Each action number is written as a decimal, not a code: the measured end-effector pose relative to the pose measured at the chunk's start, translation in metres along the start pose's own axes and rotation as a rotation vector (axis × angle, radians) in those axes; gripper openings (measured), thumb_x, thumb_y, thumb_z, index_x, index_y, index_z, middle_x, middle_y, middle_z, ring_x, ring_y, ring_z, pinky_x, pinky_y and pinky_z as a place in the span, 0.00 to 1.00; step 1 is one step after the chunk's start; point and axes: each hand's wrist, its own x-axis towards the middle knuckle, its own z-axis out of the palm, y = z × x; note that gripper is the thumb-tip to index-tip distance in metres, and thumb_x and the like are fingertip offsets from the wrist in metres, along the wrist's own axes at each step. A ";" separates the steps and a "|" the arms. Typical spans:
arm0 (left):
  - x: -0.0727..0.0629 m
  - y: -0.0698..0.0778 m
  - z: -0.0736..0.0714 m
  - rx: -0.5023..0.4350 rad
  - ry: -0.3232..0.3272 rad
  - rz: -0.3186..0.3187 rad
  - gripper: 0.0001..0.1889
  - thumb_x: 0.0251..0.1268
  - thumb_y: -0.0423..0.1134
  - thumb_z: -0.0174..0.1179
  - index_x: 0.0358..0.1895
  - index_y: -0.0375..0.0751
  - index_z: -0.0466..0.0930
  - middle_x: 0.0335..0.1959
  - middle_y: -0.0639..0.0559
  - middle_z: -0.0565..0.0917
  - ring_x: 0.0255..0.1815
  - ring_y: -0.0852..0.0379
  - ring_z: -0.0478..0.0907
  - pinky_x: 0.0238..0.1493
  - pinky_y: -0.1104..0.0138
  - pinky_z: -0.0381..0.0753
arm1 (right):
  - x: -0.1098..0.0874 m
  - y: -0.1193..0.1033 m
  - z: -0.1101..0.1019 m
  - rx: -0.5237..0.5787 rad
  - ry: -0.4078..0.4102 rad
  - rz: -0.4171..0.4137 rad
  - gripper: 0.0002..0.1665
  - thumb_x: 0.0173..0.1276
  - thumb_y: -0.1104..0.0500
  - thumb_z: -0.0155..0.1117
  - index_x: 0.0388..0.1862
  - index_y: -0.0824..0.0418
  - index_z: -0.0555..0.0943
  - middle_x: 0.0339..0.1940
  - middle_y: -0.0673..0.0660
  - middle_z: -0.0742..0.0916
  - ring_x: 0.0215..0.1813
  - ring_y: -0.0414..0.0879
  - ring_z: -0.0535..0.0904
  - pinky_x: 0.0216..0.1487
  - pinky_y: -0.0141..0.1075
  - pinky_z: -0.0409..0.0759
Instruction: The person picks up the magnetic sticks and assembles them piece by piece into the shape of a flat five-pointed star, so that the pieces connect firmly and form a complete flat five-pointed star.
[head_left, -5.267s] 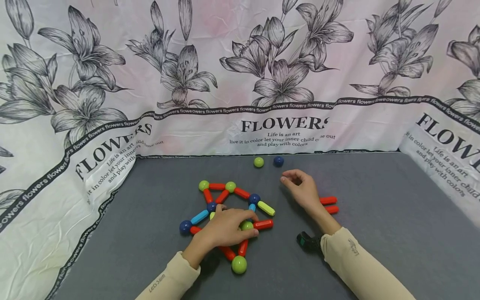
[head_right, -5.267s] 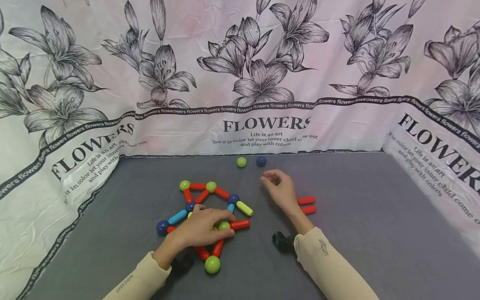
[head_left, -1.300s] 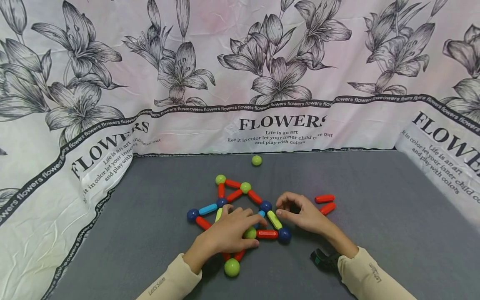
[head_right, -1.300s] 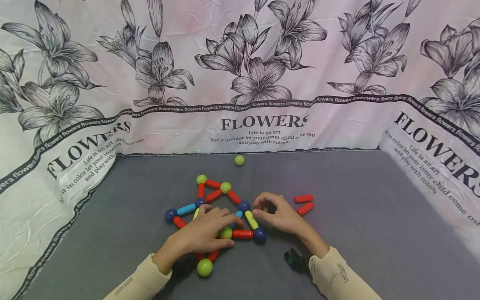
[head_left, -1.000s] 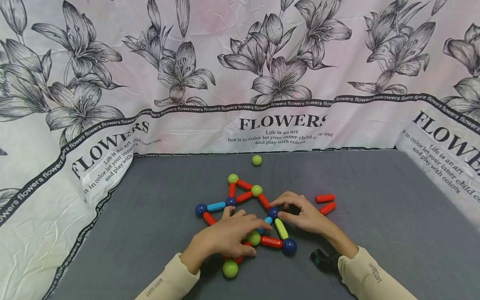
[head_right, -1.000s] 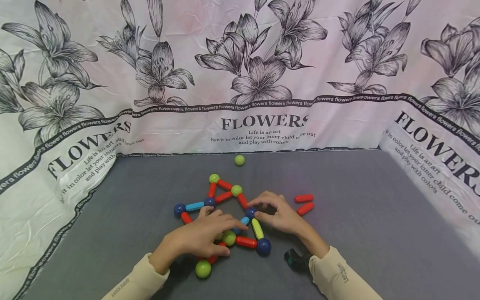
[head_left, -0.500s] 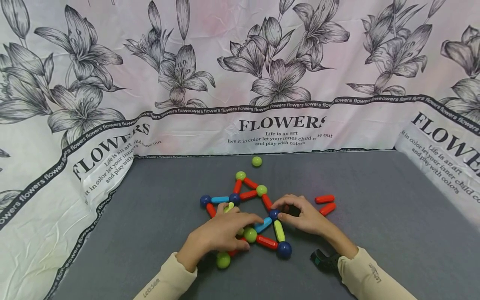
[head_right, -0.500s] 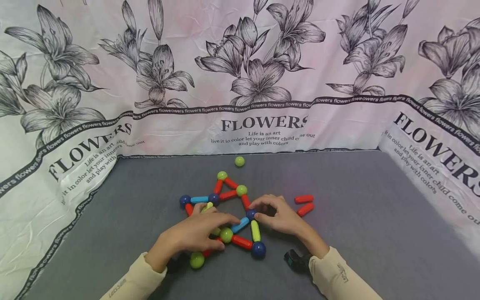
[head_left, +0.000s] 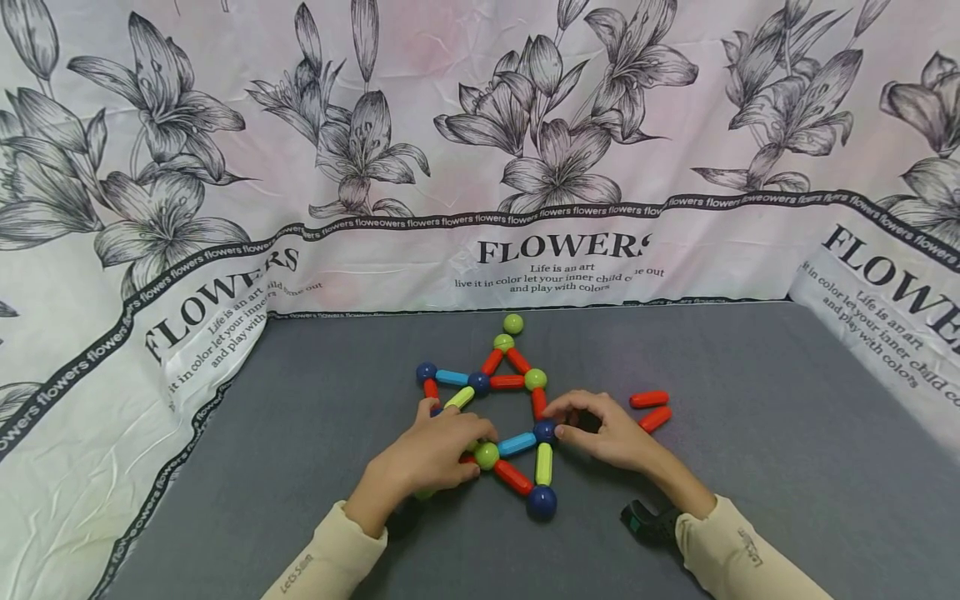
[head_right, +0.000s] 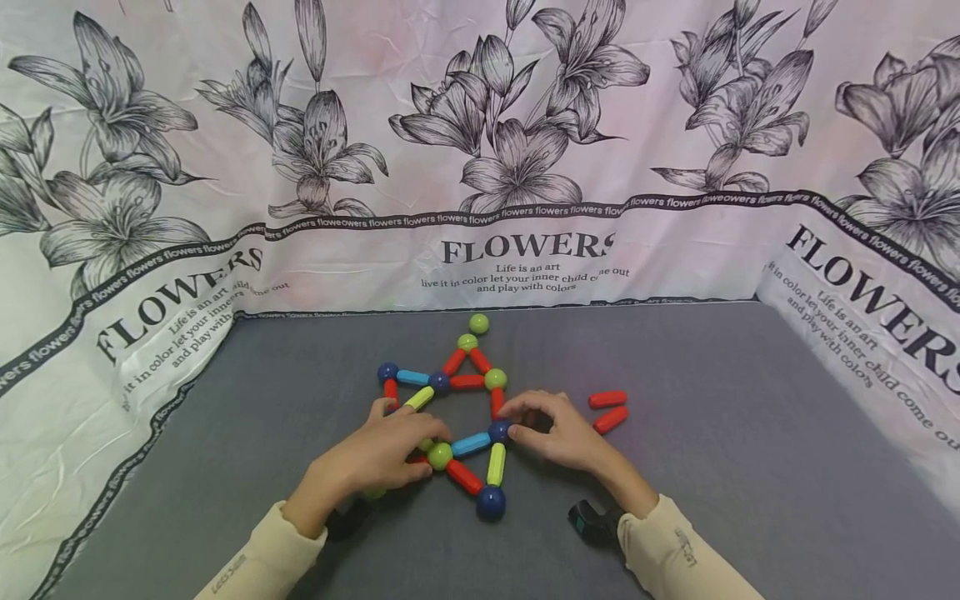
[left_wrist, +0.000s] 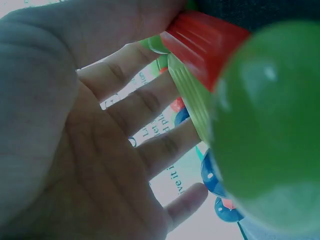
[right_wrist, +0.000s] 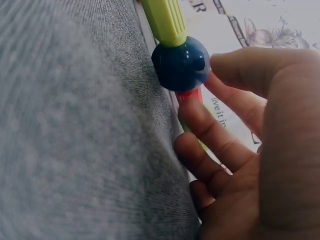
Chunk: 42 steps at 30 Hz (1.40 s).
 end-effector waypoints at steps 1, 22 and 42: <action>-0.001 0.000 0.000 0.001 0.000 -0.008 0.17 0.61 0.37 0.71 0.53 0.53 0.83 0.42 0.61 0.83 0.45 0.58 0.73 0.67 0.37 0.57 | 0.000 -0.001 -0.001 0.005 0.003 0.009 0.13 0.70 0.68 0.65 0.52 0.59 0.84 0.41 0.55 0.88 0.40 0.41 0.80 0.43 0.32 0.80; -0.006 0.002 -0.010 -0.007 -0.065 -0.091 0.22 0.52 0.28 0.63 0.51 0.53 0.82 0.42 0.61 0.84 0.45 0.59 0.78 0.68 0.37 0.56 | -0.035 0.010 -0.108 -0.459 -0.051 0.415 0.14 0.64 0.58 0.69 0.48 0.55 0.84 0.45 0.54 0.84 0.41 0.43 0.74 0.42 0.38 0.74; 0.016 0.022 0.031 -0.054 0.065 -0.091 0.18 0.71 0.42 0.64 0.61 0.53 0.77 0.52 0.61 0.84 0.45 0.59 0.76 0.49 0.62 0.71 | -0.021 0.010 -0.080 -0.401 -0.074 0.243 0.14 0.67 0.61 0.72 0.51 0.58 0.86 0.38 0.49 0.84 0.32 0.34 0.71 0.34 0.32 0.72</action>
